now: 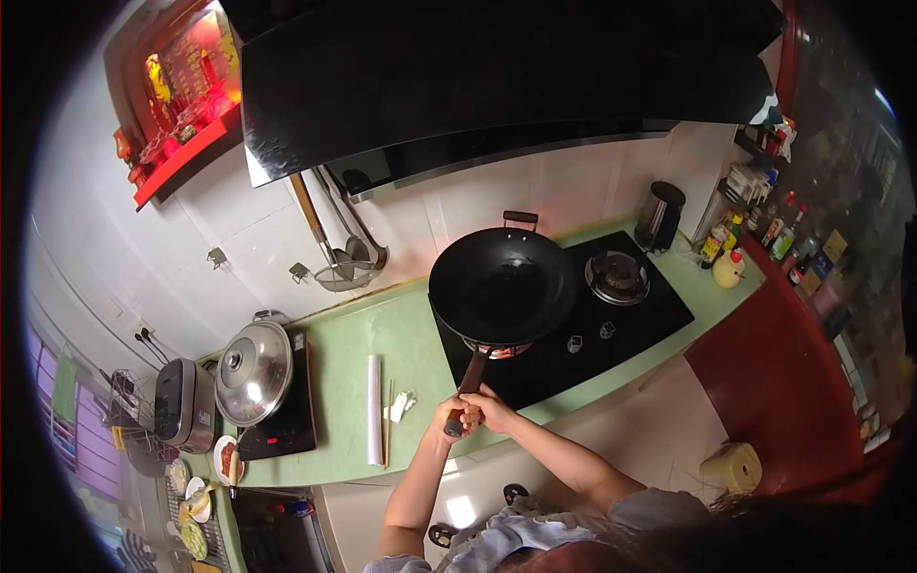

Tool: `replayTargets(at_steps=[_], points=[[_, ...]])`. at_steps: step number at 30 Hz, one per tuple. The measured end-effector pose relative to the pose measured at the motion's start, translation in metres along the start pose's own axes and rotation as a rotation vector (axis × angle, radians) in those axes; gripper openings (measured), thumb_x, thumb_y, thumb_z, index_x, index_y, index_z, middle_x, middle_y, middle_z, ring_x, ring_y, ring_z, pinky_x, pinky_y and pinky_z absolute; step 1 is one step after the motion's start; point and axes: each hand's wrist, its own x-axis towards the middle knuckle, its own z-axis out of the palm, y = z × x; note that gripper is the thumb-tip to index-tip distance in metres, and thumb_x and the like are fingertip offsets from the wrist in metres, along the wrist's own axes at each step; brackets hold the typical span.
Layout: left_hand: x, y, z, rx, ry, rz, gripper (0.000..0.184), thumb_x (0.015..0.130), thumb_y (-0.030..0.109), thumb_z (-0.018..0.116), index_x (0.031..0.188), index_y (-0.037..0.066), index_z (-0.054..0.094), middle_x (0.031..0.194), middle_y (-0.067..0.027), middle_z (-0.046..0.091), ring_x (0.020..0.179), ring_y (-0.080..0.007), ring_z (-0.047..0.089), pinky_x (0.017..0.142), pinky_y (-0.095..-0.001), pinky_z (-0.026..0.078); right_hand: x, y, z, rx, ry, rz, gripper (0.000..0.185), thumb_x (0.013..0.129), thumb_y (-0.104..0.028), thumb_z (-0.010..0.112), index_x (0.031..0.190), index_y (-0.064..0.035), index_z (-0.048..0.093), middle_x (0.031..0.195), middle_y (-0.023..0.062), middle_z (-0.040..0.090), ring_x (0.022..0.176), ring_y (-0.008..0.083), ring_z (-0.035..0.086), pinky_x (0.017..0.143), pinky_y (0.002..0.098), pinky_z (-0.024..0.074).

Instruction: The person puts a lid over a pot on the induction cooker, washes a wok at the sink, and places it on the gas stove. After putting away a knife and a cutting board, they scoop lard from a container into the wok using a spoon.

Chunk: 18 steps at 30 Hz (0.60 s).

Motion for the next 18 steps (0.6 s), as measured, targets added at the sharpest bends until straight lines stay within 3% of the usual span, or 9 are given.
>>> replayTargets(at_steps=[9,12,15,18], points=[[0.015,0.003,-0.021,-0.015,0.013,0.012,0.012,0.068,0.015,0.051,0.067,0.004,0.046,0.048,-0.0035,0.045,0.037,-0.0144,0.045,0.036,-0.0268,0.038,0.018,0.004,-0.015,-0.049,0.018,0.048,0.032,0.077,-0.022,0.061,0.085,-0.0072,0.033,0.074,0.0063,0.052,0.068,0.0121,0.056,0.056,0.0262,0.0474],[0.018,0.003,-0.03,0.004,-0.015,0.026,0.014,0.068,0.016,0.052,0.065,0.004,0.046,0.048,-0.004,0.045,0.037,-0.015,0.045,0.035,-0.0274,0.038,0.021,0.008,-0.02,-0.054,0.03,0.07,0.021,0.081,-0.016,0.056,0.096,-0.0097,0.044,0.078,0.0008,0.052,0.066,0.0089,0.053,0.058,0.0241,0.0449],[0.023,-0.004,-0.032,-0.007,0.026,0.009,0.016,0.068,0.017,0.054,0.065,0.004,0.046,0.047,-0.0042,0.045,0.036,-0.0152,0.045,0.033,-0.0275,0.038,0.021,0.008,-0.029,-0.088,0.019,0.05,0.032,0.077,-0.023,0.061,0.09,-0.006,0.037,0.078,0.0055,0.052,0.069,0.0119,0.056,0.056,0.0257,0.0483],[0.025,-0.016,-0.035,0.051,0.088,0.047,0.017,0.068,0.018,0.055,0.065,0.004,0.046,0.047,-0.004,0.045,0.036,-0.0149,0.044,0.031,-0.027,0.037,0.013,0.003,-0.035,-0.142,-0.024,0.055,0.035,0.078,-0.024,0.06,0.098,-0.0052,0.04,0.08,0.0048,0.053,0.069,0.0115,0.056,0.058,0.0247,0.0483]])
